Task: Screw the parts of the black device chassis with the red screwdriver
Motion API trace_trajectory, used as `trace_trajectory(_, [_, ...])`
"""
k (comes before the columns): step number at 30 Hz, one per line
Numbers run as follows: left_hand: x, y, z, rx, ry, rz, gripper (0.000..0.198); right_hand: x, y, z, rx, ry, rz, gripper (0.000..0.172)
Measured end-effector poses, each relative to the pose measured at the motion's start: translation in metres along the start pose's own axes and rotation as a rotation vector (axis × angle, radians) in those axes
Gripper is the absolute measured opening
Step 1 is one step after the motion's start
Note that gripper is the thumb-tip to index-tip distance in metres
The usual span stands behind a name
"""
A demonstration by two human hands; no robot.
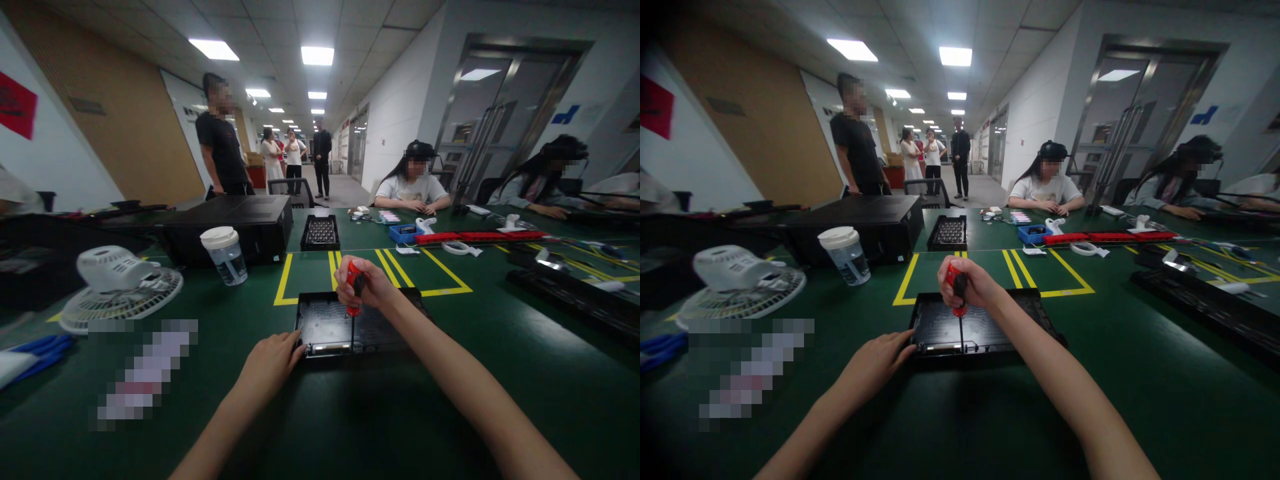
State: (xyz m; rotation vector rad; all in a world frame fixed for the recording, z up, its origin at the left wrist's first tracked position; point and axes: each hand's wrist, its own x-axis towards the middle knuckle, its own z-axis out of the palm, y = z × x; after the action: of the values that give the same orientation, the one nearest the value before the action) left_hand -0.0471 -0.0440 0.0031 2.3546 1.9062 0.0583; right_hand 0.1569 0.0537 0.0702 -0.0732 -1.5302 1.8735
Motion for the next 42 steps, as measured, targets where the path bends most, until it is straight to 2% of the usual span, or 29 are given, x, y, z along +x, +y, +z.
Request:
trace_trajectory(16, [0.0, -0.002, 0.002, -0.002, 0.008, 0.009, 0.044, -0.001, 0.001, 0.011, -0.068, 0.094, -0.088, 0.023])
trace_trajectory(42, [0.0, -0.001, 0.0, 0.018, -0.01, 0.014, 0.044, -0.008, 0.002, 0.023, -0.151, 0.355, -0.165, 0.017])
